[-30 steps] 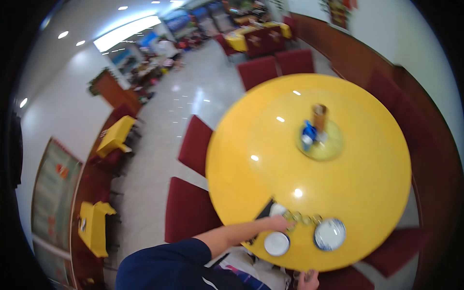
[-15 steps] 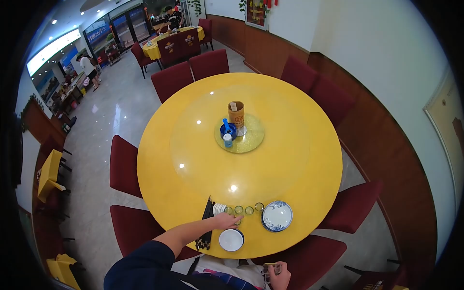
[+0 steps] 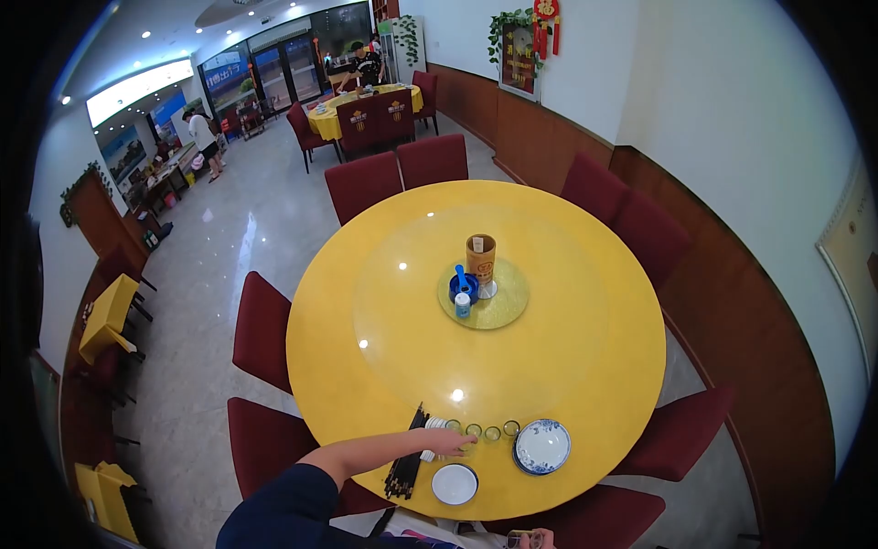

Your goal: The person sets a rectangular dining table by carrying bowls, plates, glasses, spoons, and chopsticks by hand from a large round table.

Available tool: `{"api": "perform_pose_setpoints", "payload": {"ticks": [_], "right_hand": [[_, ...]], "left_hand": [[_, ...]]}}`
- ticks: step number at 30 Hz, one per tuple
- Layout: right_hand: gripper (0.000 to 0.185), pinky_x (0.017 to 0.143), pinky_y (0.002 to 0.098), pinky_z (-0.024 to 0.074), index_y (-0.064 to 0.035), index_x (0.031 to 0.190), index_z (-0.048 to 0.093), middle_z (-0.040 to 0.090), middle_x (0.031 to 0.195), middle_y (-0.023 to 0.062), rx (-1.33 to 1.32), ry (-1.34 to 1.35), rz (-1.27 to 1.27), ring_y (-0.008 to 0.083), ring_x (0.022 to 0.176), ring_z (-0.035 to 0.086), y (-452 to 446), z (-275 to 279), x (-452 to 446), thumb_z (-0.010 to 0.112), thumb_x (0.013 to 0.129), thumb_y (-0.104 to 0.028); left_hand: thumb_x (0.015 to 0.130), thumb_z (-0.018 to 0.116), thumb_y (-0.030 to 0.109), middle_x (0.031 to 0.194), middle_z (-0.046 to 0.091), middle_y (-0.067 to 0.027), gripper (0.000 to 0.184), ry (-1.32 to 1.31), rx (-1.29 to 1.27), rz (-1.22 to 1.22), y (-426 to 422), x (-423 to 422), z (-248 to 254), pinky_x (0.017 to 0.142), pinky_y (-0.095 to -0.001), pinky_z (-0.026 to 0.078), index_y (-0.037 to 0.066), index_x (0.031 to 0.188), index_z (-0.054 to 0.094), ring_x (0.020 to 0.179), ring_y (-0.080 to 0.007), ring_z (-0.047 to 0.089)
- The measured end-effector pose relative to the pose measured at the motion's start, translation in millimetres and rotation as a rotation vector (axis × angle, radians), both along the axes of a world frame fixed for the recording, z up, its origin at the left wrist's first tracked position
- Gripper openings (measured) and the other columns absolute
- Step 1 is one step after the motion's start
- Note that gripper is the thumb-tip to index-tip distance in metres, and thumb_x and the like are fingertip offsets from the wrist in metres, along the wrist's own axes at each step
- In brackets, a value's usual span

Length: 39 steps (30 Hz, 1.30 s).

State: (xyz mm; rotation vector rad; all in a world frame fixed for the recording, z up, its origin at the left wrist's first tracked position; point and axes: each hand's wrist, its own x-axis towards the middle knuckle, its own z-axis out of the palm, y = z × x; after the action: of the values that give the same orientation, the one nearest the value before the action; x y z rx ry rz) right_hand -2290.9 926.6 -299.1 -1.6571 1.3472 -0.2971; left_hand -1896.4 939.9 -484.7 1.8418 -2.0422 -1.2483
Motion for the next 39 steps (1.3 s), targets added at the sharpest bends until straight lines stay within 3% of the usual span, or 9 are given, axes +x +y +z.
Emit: {"api": "perform_pose_setpoints", "payload": {"ticks": [10,16,18,19,21,25,27,36,39], "right_hand": [[0.031,0.064,0.0351,0.0559,-0.0083,0.105,0.062,0.071,0.081,0.0133,-0.105,-0.063,0.078,0.0187,0.072,0.07,-13.9,-29.5,-13.4,0.072,0.088,-0.032],[0.034,0.066,0.0373,0.0559,-0.0044,0.106,0.061,0.071,0.082,0.0154,0.023,-0.084,0.107,0.0225,0.074,0.071,-45.4,-96.6,-21.7,0.068,0.09,-0.033],[0.034,0.065,0.039,0.0565,-0.0046,0.108,0.061,0.072,0.086,0.015,-0.134,-0.076,0.198,0.0263,0.075,0.071,-58.2,-85.2,-7.9,0.068,0.09,-0.033],[0.034,0.065,0.0407,0.0572,-0.0049,0.111,0.061,0.074,0.09,0.0145,-0.289,-0.065,0.275,0.03,0.075,0.072,-62.5,-79.1,0.7,0.068,0.091,-0.032],[0.026,0.061,0.0364,0.0556,-0.0039,0.103,0.058,0.069,0.081,0.0121,-0.12,-0.218,0.222,0.0256,0.069,0.07,-74.3,-97.3,17.5,0.064,0.092,-0.027],[0.02,0.055,0.0272,0.0494,-0.0034,0.091,0.055,0.058,0.072,0.0022,0.215,-0.496,0.16,0.0125,0.066,0.064,-66.2,-60.0,60.2,0.055,0.099,-0.022],[0.021,0.053,0.0289,0.0512,-0.0036,0.095,0.053,0.059,0.069,0.0057,0.179,-0.521,0.216,0.0157,0.061,0.064,-56.8,-84.9,73.8,0.052,0.1,-0.024],[0.033,0.053,0.0341,0.0556,-0.0044,0.101,0.054,0.061,0.07,0.01,0.408,-0.567,0.458,0.0225,0.061,0.065,145.4,-23.7,165.8,0.044,0.1,-0.036],[0.042,0.052,0.0362,0.0558,-0.0044,0.103,0.054,0.062,0.071,0.0111,0.581,-0.557,0.555,0.024,0.061,0.065,250.0,5.6,202.4,0.042,0.1,-0.044]], "left_hand": [[0.096,0.057,0.034,0.088,0.063,-0.0247,0.054,0.087,0.013,0.152,32.6,10.0,63.4,0.078,-0.0498,0.048,0.01,0.138,0.032,0.091,-0.0431,0.063],[0.099,0.055,0.033,0.105,0.065,-0.0203,0.051,0.232,-0.02,0.535,80.1,-0.7,84.9,0.074,-0.0414,0.052,0.01,0.138,0.032,0.089,-0.0329,0.068],[0.101,0.052,0.031,0.104,0.066,-0.0137,0.046,0.561,-0.136,0.858,102.7,-13.1,88.8,0.056,-0.0318,0.052,0.012,0.139,0.032,0.067,-0.0201,0.068],[0.101,0.052,0.031,0.104,0.066,-0.0137,0.046,0.556,-0.138,0.869,111.4,-17.9,97.6,0.056,-0.0318,0.052,0.012,0.139,0.032,0.067,-0.0201,0.068],[0.103,0.048,0.029,0.108,0.064,-0.0109,0.043,0.86,-0.13,1.1,137.7,-36.7,114.9,0.053,-0.0253,0.048,0.016,0.14,0.031,0.069,-0.0176,0.067],[0.106,0.041,0.03,0.113,0.064,-0.0107,0.04,1.25,-0.172,1.315,191.3,-86.8,144.7,0.06,-0.0285,0.052,0.019,0.142,0.03,0.079,-0.0207,0.068],[0.105,0.042,0.032,0.118,0.061,-0.0135,0.042,1.388,-0.232,1.379,223.3,-116.6,149.6,0.066,-0.0328,0.055,0.02,0.143,0.029,0.084,-0.0226,0.068],[0.103,0.046,0.036,0.128,0.055,-0.0169,0.049,1.799,-0.639,1.439,431.6,-202.0,158.7,0.076,-0.0458,0.059,0.022,0.146,0.028,0.098,-0.0259,0.065],[0.105,0.042,0.028,0.119,0.062,-0.0187,0.047,1.745,-0.724,1.54,525.4,-223.1,175.4,0.06,-0.0294,0.051,0.024,0.148,0.024,0.083,-0.0295,0.069]]}}
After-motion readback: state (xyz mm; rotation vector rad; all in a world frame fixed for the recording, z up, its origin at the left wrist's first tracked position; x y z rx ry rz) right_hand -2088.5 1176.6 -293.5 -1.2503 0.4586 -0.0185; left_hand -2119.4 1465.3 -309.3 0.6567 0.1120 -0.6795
